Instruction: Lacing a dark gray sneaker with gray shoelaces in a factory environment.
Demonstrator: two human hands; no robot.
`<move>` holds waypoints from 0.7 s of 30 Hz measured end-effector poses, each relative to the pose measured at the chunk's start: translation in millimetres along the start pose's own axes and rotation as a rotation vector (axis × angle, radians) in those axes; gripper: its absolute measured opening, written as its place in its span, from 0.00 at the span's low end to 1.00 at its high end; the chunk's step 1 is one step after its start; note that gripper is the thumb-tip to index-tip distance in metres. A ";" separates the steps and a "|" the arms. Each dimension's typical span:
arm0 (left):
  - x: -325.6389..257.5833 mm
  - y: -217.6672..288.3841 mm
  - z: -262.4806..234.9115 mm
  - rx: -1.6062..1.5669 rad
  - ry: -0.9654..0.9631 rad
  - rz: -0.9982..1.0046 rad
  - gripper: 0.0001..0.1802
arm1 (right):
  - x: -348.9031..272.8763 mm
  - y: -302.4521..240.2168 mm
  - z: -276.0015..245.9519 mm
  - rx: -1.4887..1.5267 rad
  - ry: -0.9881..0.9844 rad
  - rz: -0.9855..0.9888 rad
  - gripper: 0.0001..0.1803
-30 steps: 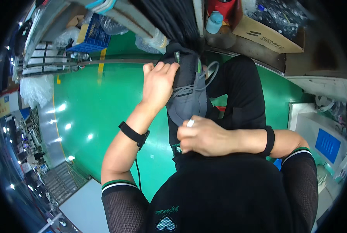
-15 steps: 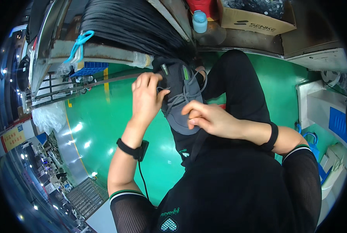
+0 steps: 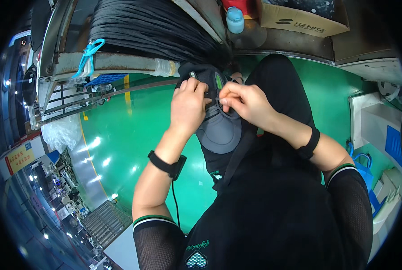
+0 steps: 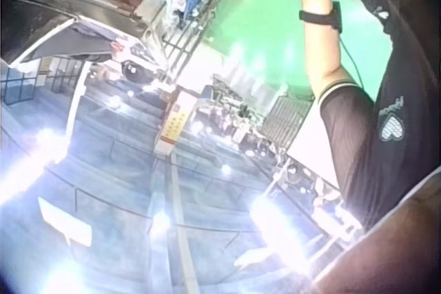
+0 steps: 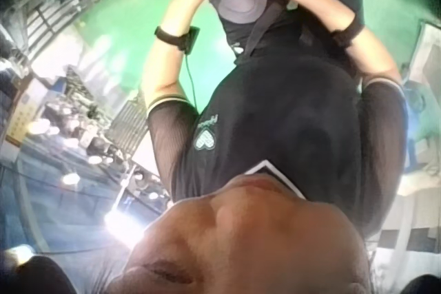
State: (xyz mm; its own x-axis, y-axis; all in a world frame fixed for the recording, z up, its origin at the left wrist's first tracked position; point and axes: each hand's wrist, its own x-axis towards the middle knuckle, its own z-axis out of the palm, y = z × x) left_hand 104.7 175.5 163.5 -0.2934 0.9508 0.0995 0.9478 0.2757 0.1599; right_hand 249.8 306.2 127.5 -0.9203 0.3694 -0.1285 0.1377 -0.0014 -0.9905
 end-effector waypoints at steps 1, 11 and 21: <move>2.8 -0.4 4.2 0.027 -0.060 0.005 0.10 | 5.2 -0.5 -1.6 0.001 0.013 -0.048 0.01; 5.6 -17.1 22.3 -0.460 0.174 -0.423 0.04 | 47.4 1.5 19.6 -1.025 0.190 -0.784 0.05; -26.8 -8.5 -4.8 -0.299 0.299 -0.273 0.05 | 53.3 15.1 30.1 -0.676 -0.005 -0.558 0.03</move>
State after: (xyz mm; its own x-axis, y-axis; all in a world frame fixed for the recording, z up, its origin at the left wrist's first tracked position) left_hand 103.9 147.0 164.2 -0.5897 0.7556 0.2853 0.7674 0.4142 0.4894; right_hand 191.8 297.9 104.2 -0.9195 0.1476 0.3644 -0.1472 0.7303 -0.6671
